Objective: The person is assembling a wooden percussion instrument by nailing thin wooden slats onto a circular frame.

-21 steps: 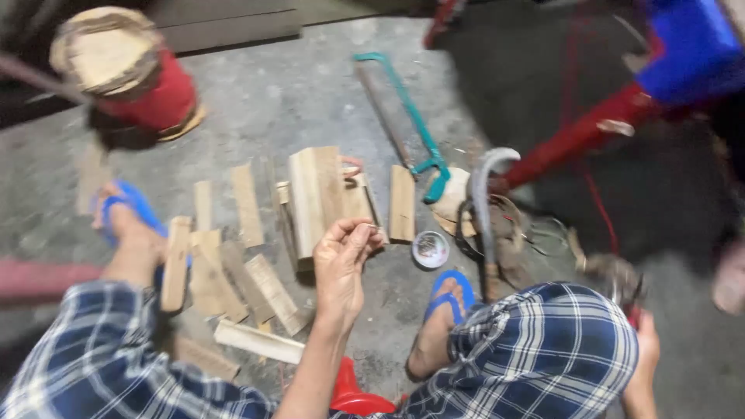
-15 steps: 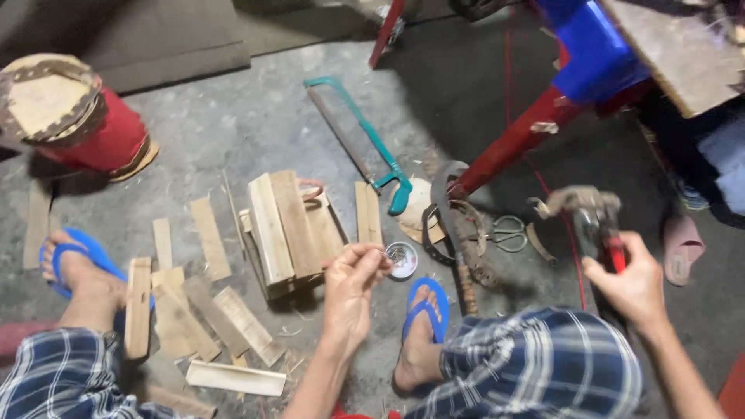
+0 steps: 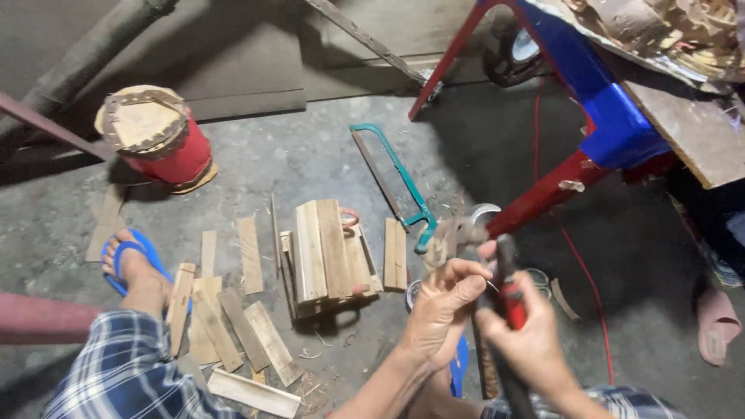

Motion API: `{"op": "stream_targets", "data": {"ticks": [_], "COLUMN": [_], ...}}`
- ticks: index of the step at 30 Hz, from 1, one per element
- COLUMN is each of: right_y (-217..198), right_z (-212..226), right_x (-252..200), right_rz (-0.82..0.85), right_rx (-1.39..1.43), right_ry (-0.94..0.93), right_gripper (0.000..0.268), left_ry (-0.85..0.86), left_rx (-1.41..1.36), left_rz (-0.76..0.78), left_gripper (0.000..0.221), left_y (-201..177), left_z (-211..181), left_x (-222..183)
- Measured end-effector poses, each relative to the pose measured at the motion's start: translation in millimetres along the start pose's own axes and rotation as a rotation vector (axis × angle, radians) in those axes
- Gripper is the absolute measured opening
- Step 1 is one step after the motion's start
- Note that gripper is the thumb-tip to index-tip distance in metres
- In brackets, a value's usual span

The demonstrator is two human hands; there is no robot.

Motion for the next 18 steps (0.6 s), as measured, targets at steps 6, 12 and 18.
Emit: {"op": "stream_targets", "data": {"ticks": [6, 12, 18], "right_y": [28.1, 23.2, 58.4], "right_z": [-35.4, 40.6, 37.1], "right_x": [-21.5, 4.1, 4.4], "right_rz": [0.096, 0.115, 0.258], "right_rx": [0.152, 0.556, 0.502], "right_ry": [0.117, 0.065, 0.172], "right_gripper": [0.022, 0.008, 0.012], "left_ry": [0.218, 0.342, 0.3], "left_rx": [0.241, 0.233, 0.342], "left_rz": [-0.16, -0.228, -0.229], "left_gripper": [0.007, 0.01, 0.006], "left_y": [-32.2, -39.5, -44.1], "left_z": [-24.7, -47.4, -53.0], "left_x": [-26.8, -37.8, -38.7]}}
Point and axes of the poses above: each hand's wrist, its own x-axis towards the middle knuckle, its own y-axis out of the palm, z = x × y, the point moved 6 cm from there along x, towards the middle knuckle, and after that the axes turned 5 degrees about -z, right-handed, at the moved point
